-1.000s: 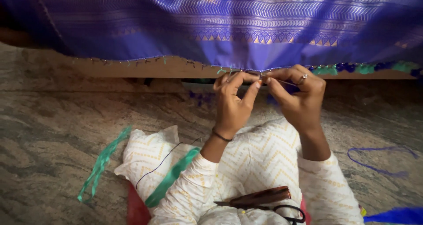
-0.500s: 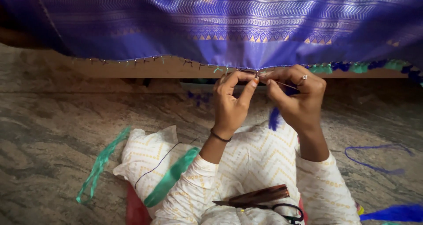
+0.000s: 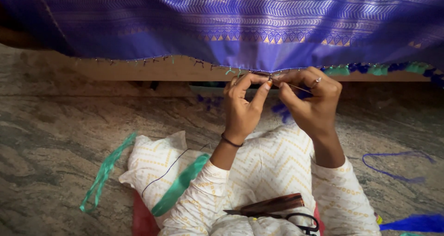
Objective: Sewing and trimming decorative blue tassels onto the edge of a purple fabric garment.
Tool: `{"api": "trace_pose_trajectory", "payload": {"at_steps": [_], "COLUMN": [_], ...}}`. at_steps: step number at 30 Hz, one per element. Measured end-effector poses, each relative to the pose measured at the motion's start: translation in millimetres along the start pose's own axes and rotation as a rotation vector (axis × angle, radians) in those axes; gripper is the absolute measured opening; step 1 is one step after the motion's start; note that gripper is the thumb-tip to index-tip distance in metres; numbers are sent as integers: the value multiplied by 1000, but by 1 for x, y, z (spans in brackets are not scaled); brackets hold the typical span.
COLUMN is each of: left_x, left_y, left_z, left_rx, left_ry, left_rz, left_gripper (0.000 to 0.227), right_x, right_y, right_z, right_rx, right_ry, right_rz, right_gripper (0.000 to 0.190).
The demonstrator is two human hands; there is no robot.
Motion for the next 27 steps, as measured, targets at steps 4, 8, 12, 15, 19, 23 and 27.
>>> {"api": "trace_pose_trajectory", "payload": {"at_steps": [4, 8, 12, 15, 19, 23, 27], "left_x": [-1, 0, 0, 0, 1, -1, -3], "left_y": [0, 1, 1, 2, 2, -5, -17], "left_z": [1, 2, 1, 1, 1, -1, -2], "left_rx": [0, -10, -13, -10, -5, 12, 30], "left_ry": [9, 6, -7, -7, 3, -21, -45], "left_rz": [-4, -17, -2, 0, -12, 86, 253], "left_gripper": [5, 5, 5, 5, 4, 4, 4], "right_x": [1, 0, 1, 1, 1, 3, 9], "right_y": [2, 2, 2, 3, 4, 4, 5], "right_z": [-1, 0, 2, 1, 3, 4, 4], "right_rx": [-57, -34, -9, -36, -16, -15, -45], "right_ry": [-1, -3, 1, 1, -4, 2, 36], "right_rz": [88, 49, 9, -17, -4, -49, -76], "right_gripper": [10, 9, 10, 10, 10, 12, 15]}}
Point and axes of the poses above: each hand's wrist, its own z-axis towards the middle knuckle, its own x-axis out of the palm, y = z × x, the point moved 7 cm from there along z, towards the middle knuckle, and after that the axes turned 15 degrees about y, right-handed, at the moved point
